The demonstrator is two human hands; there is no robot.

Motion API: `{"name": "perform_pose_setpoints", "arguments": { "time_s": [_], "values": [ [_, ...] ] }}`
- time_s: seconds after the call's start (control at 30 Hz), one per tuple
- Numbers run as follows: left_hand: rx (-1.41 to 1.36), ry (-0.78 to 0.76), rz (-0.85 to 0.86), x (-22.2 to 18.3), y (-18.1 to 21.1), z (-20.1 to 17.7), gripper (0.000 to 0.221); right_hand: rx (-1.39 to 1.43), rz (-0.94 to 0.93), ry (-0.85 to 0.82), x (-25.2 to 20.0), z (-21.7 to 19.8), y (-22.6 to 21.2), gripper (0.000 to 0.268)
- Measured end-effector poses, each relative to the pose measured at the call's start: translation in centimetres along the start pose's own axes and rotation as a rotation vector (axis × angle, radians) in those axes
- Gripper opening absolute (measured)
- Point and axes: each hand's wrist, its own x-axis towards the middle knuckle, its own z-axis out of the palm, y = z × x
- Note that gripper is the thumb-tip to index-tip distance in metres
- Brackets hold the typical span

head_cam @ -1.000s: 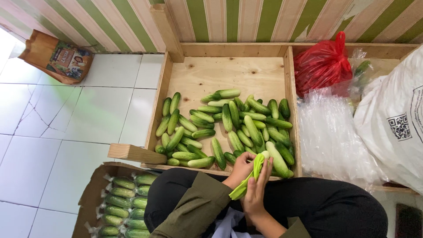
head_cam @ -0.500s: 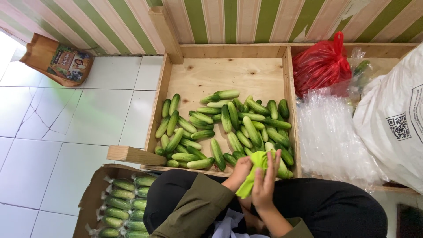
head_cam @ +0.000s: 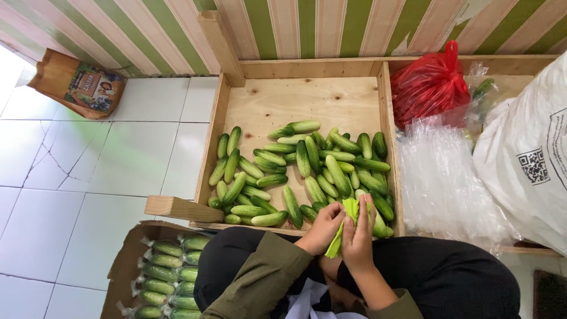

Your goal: Packaging individual cucumbers into plastic bags and tying them closed

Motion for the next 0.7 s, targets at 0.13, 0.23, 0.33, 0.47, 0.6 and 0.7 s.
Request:
{"name": "perform_pose_setpoints", "arguments": {
  "time_s": [0.13, 0.23, 0.33, 0.47, 0.6, 0.7],
  "values": [
    [-0.015, -0.084, 0.017, 0.0, -2.0, 0.0, 0.027, 0.010, 0.133, 0.062, 1.2, -1.5, -0.3, 0.038],
    [0.071, -0.157, 0.099, -0.5, -1.1, 0.4, 0.038, 0.111, 0.402, 0.164, 1.5, -2.0, 0.1, 0.024],
    [0.094, -0.165, 0.112, -0.8, 0.4, 0.6, 0.028, 0.232, 0.372, 0.245, 1.8, -2.1, -1.2, 0.028],
    [-0.102, 0.060, 0.043, -1.1, 1.0, 0.6, 0.012, 0.141, 0.058, 0.038, 0.2, -0.2, -2.9, 0.048],
    [-0.173, 0.260, 0.057, 0.2, 0.3, -0.9, 0.033, 0.146, -0.009, -0.127, -2.7, 1.8, -2.1, 0.054],
    [-0.328, 0.192, -0.024, -0.6, 3.1, -0.4, 0.033, 0.172, -0.022, -0.119, -2.3, 1.7, -1.3, 0.051]
  ]
}}
